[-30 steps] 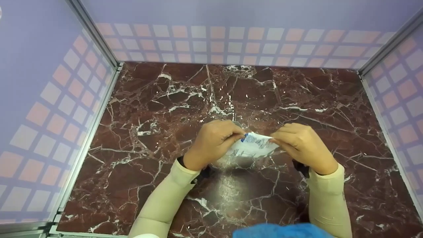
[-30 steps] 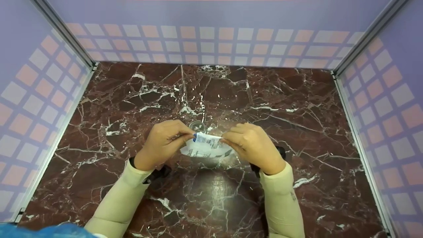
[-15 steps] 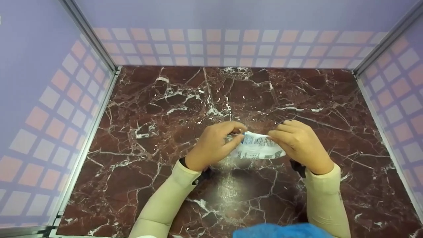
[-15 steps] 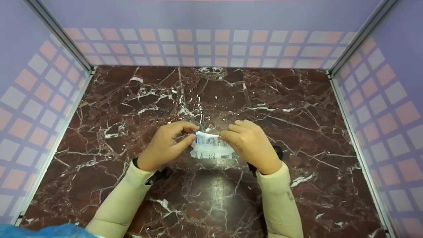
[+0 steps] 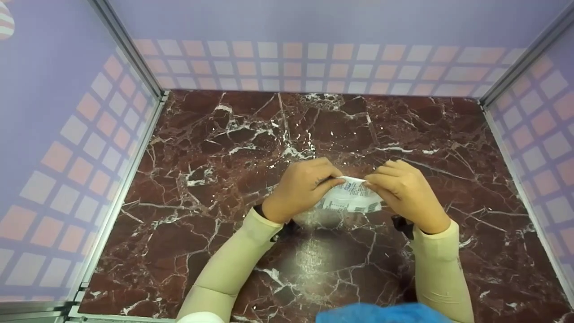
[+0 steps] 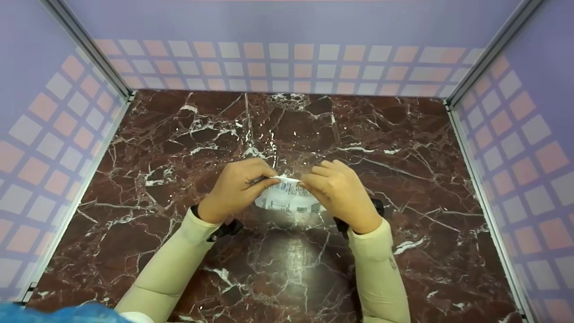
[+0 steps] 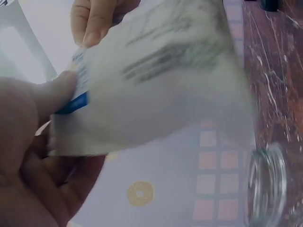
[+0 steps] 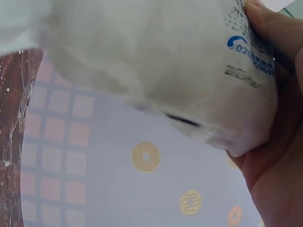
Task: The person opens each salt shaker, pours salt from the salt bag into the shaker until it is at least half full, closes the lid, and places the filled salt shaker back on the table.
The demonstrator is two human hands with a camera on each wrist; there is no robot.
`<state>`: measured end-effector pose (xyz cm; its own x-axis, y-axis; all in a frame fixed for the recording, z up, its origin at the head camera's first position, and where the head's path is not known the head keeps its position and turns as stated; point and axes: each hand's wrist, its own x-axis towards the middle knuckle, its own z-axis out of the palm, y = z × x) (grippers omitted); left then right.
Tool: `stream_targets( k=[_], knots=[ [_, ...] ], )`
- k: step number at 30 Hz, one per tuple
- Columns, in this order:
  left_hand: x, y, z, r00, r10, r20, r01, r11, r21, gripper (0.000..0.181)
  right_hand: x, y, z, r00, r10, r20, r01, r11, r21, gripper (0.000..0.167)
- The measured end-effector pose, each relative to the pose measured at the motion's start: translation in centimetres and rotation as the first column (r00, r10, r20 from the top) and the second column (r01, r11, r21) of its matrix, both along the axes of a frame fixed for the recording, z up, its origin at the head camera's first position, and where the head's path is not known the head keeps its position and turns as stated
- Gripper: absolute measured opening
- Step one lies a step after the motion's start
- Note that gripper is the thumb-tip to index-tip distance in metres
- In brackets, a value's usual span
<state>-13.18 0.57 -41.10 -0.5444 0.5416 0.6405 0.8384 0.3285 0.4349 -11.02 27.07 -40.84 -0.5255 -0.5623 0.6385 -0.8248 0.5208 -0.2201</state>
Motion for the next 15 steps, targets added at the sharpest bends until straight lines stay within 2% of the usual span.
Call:
stream_targets(
  k=[2, 4, 6, 7, 8, 9, 10, 12, 13, 14, 15],
  knots=[
    [0.0, 0.3, 0.2, 1.000, -0.006, -0.026, 0.008, 0.999, 0.045, 0.020, 0.0, 0.1, 0.1, 0.999, -0.025, 0.029, 0.025, 0.999, -0.019, 0.005],
    [-0.1, 0.5, 0.4, 0.999, -0.001, -0.046, 0.004, 0.998, 0.070, 0.019, 0.0, 0.3, 0.4, 0.994, -0.078, 0.077, 0.080, 0.997, -0.022, 0.014],
    [-0.3, 0.6, 0.5, 0.999, 0.004, -0.053, 0.001, 0.996, 0.086, 0.018, 0.0, 0.8, 0.6, 0.973, -0.165, 0.163, 0.170, 0.985, -0.018, 0.033],
    [-0.3, 0.6, 0.6, 0.999, 0.006, -0.052, 0.000, 0.995, 0.096, 0.017, 0.0, 1.2, 0.8, 0.950, -0.212, 0.228, 0.219, 0.976, -0.003, 0.045],
    [-0.4, 0.7, 0.6, 0.999, 0.009, -0.052, -0.003, 0.995, 0.103, 0.017, 0.1, 1.6, 0.9, 0.914, -0.264, 0.309, 0.270, 0.962, 0.022, 0.057],
    [-0.5, 0.7, 0.7, 0.999, 0.009, -0.048, -0.003, 0.993, 0.114, 0.017, 0.3, 2.1, 1.0, 0.861, -0.318, 0.397, 0.316, 0.946, 0.072, 0.069],
    [-0.5, 0.7, 0.9, 0.999, 0.008, -0.044, -0.003, 0.992, 0.126, 0.017, 0.4, 2.6, 1.0, 0.797, -0.371, 0.478, 0.351, 0.927, 0.135, 0.079],
    [-0.7, 0.8, 1.2, 0.999, 0.008, -0.036, -0.002, 0.988, 0.152, 0.016, 0.4, 2.9, 0.6, 0.671, -0.435, 0.601, 0.355, 0.899, 0.254, 0.089],
    [-0.8, 0.9, 1.4, 0.999, 0.007, -0.032, -0.001, 0.986, 0.167, 0.016, 0.2, 2.8, 0.2, 0.620, -0.445, 0.646, 0.322, 0.895, 0.307, 0.090],
    [-0.9, 1.0, 1.5, 1.000, 0.003, -0.028, 0.002, 0.983, 0.182, 0.016, 0.0, 2.4, -0.3, 0.596, -0.435, 0.675, 0.274, 0.900, 0.338, 0.088],
    [-0.9, 1.1, 1.7, 1.000, 0.001, -0.025, 0.004, 0.980, 0.197, 0.015, -0.4, 2.0, -0.8, 0.591, -0.404, 0.699, 0.220, 0.914, 0.342, 0.085]
  ],
)
